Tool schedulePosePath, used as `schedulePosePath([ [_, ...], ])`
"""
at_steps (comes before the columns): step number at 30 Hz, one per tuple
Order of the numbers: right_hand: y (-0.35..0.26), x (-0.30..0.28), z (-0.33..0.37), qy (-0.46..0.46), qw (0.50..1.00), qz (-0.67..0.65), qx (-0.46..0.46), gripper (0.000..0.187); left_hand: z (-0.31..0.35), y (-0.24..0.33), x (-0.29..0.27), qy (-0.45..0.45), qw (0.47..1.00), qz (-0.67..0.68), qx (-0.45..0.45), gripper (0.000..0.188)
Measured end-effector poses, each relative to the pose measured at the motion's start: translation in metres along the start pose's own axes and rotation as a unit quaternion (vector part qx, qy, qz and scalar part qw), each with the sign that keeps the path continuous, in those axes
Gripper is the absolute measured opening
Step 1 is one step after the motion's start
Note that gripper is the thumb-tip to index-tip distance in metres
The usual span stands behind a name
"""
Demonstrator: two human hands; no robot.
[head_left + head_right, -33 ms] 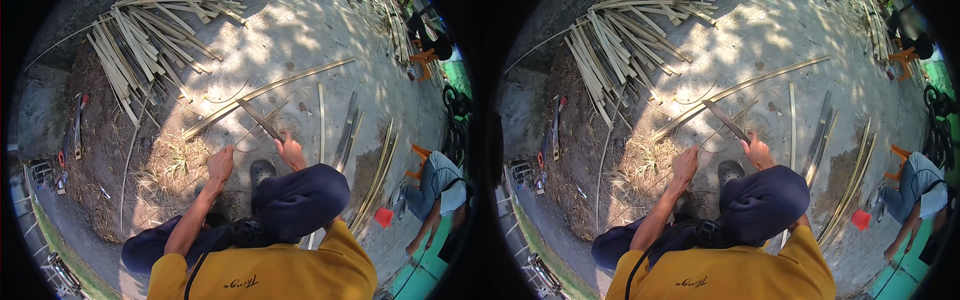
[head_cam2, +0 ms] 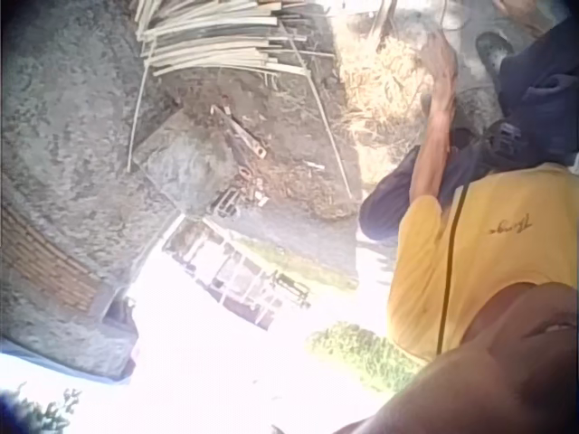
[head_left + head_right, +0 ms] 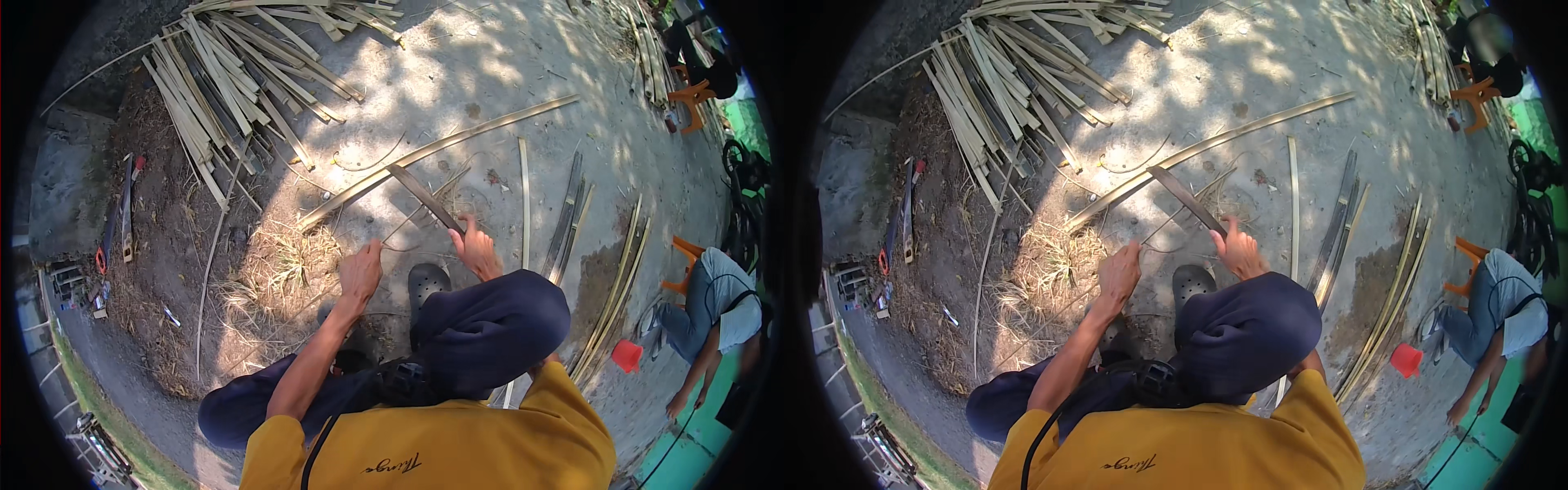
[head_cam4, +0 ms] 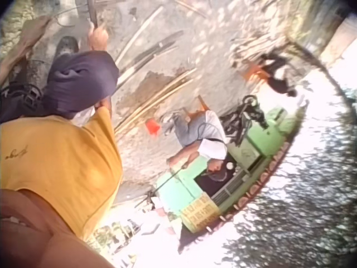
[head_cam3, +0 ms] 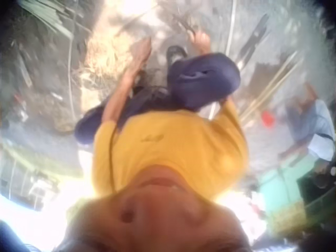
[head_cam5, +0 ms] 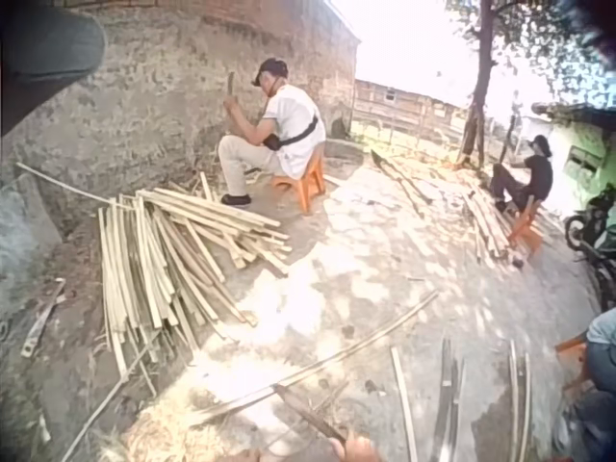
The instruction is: The person trims a long bamboo strip by pulling it against the blade of a machete held in their hand, removing shavings to thin the material. They repeat the action several times to reach a desired thickness and pick up a new strip from the ground to continue.
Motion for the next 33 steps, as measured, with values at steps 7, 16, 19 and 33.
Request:
schedulePosePath([
  [7,-0.053,0.004,0.016,-0.034,0.997,-0.053,-0.044,0.052,-0.009,0.009,-0.009,0.013,1.000,-0.023,0.000,0.014],
  [16,-0.004,-0.012,0.009,0.012,0.997,-0.064,0.038,0.051,-0.022,0.013,-0.031,0.021,0.997,-0.040,0.067,0.004],
  [19,-0.058,0.015,0.017,-0.013,0.995,-0.096,-0.020,0.051,-0.011,-0.006,-0.042,0.049,0.996,-0.045,0.054,0.006],
  [33,-0.038,0.002,0.012,-0.024,0.989,-0.141,0.034,0.049,-0.017,-0.003,-0.095,0.045,0.992,-0.075,0.096,0.011],
])
Point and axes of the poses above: each hand's wrist, its own z-axis away from the middle knuckle, its own x-axis out of the palm, y = z × x, the point moved 6 cm from there along -z, towards the middle knuckle, and after that the axes turned 2 degrees about y, right-handed, at the moved point
